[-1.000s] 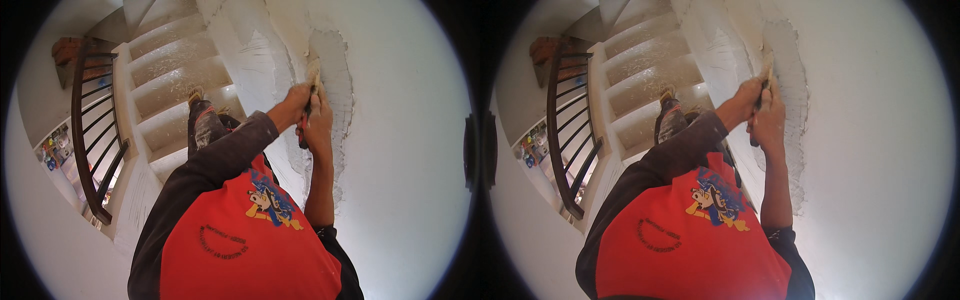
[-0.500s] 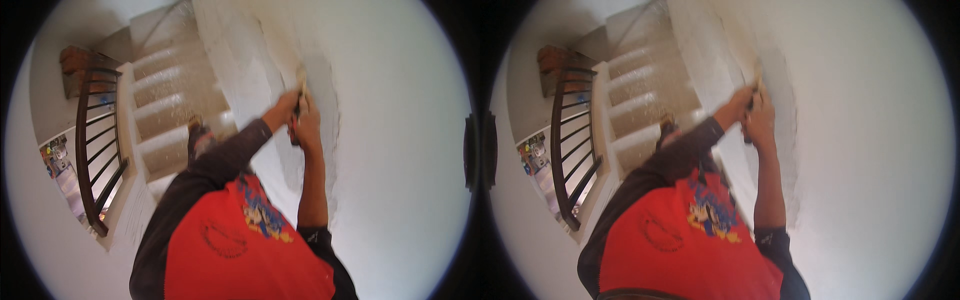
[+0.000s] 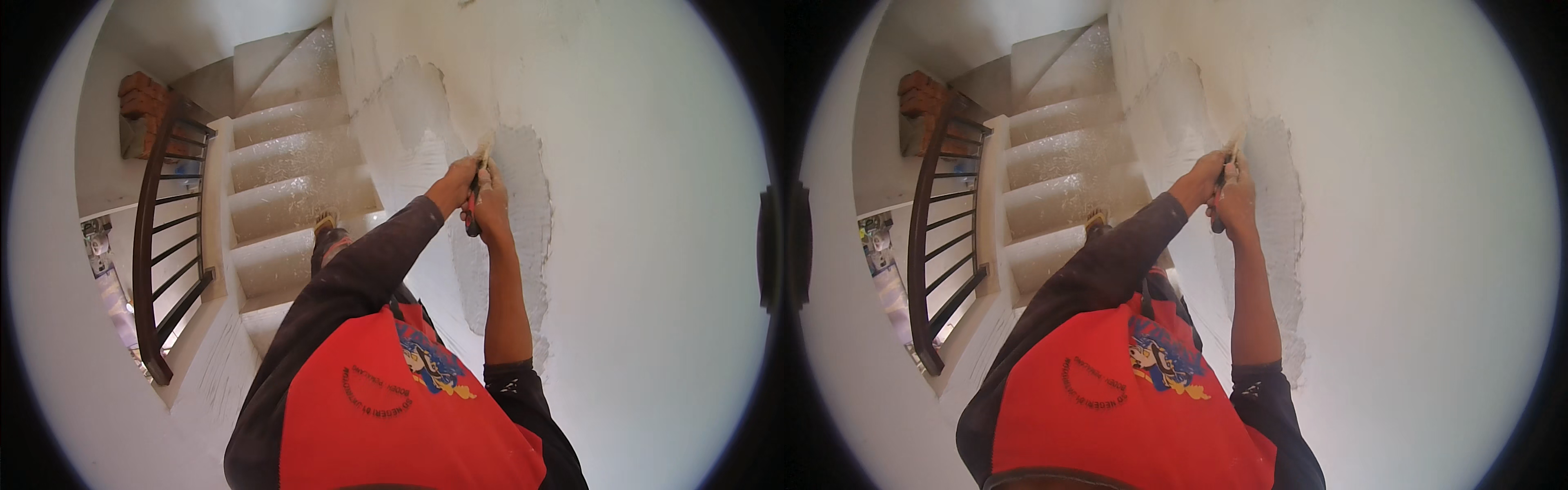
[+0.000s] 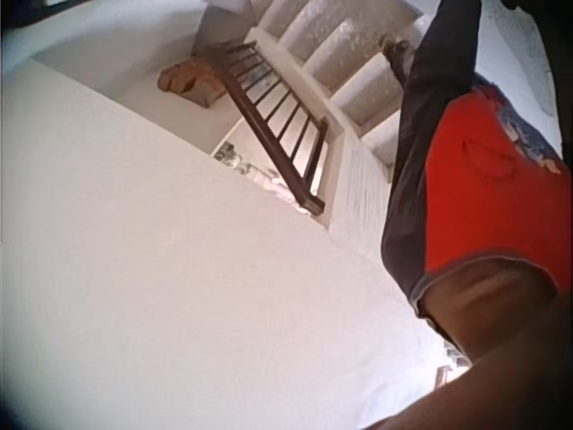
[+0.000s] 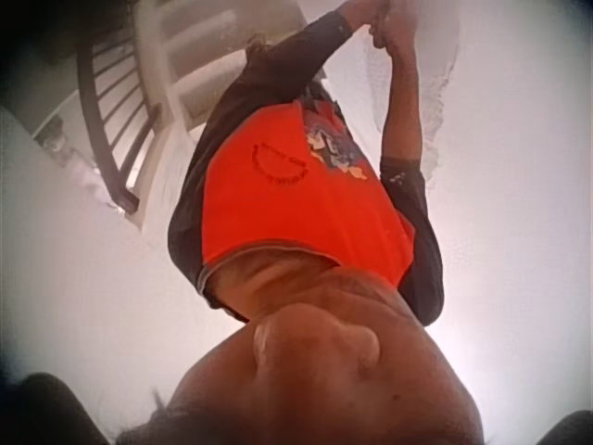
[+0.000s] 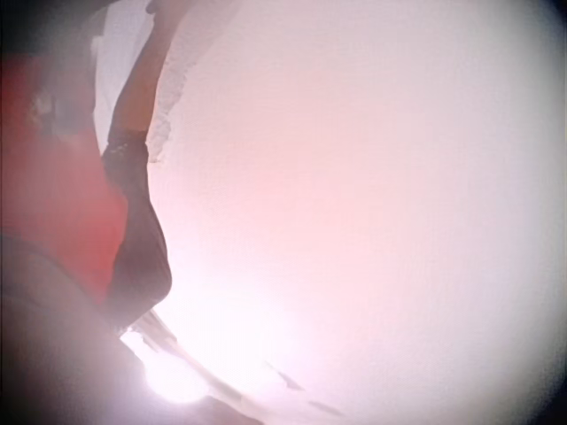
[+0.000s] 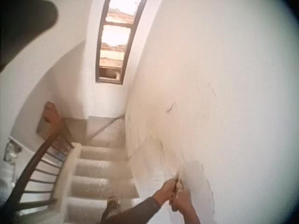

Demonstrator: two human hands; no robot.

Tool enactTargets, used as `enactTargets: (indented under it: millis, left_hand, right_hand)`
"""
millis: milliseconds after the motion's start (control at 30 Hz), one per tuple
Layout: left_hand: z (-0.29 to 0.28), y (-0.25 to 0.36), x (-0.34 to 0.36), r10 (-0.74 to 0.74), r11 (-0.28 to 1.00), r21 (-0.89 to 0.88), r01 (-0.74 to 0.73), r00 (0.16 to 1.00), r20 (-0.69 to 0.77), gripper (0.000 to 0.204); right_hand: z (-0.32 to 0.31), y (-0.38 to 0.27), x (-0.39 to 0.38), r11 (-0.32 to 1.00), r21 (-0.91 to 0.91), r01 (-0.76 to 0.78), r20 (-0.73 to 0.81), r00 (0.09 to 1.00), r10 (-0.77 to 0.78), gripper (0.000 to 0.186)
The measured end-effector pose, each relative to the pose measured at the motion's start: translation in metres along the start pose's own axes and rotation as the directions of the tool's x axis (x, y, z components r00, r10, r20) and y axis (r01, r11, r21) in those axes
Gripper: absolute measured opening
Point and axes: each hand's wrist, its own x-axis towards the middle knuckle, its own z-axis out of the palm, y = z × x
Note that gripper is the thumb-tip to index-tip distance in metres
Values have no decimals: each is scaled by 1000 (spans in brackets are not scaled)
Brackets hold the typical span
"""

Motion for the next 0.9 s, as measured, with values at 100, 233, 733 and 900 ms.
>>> enactTargets:
  millis: [100, 233, 733, 900]
  left_hand:
    - [-9, -36, -18, 17, 999, -40, -19, 997, -72, 51]
    - [-27, -113, -60, -150, 987, 34, 157, 975, -163, 49]
    - [39, -214, -96, -422, 905, -114, 411, 901, -100, 53]
    - [43, -204, -103, -384, 909, -168, 381, 923, 17, 54]
  right_hand:
    - [-3, 38, -27, 997, 68, 28, 46, 998, -31, 35]
    - [-13, 103, -78, 997, -40, -64, 31, 997, 65, 39]
    - [-105, 113, -168, 913, 74, -401, -48, 913, 405, 50]
    - [-99, 95, -162, 931, -149, -334, -78, 942, 325, 45]
